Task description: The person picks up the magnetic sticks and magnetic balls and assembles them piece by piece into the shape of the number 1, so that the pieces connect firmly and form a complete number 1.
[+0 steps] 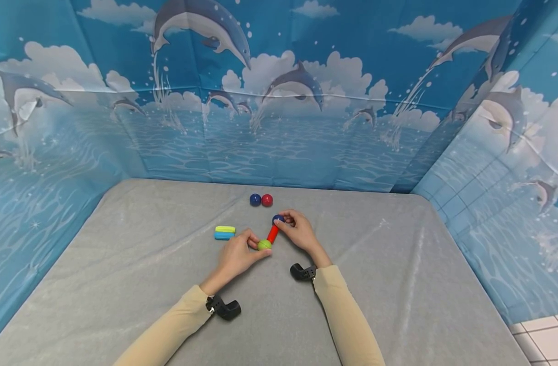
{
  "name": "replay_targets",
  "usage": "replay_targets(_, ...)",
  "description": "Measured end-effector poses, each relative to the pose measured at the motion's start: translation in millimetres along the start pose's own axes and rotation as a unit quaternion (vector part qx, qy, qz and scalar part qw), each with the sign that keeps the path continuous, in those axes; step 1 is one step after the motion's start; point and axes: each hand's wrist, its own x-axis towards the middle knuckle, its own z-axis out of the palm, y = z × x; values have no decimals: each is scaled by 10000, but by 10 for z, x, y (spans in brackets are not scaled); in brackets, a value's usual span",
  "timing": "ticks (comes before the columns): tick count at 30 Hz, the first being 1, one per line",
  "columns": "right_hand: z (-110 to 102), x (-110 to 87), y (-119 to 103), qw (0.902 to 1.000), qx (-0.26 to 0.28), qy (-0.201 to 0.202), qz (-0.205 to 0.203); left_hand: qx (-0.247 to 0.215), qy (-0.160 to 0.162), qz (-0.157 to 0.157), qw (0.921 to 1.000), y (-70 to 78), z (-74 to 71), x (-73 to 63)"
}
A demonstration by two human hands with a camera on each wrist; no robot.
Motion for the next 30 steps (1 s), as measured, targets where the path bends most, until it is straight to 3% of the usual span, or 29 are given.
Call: replay_targets(30, 2, 4, 25, 10000, 68, -33, -30, 88, 168, 123, 9997, 48, 98, -8)
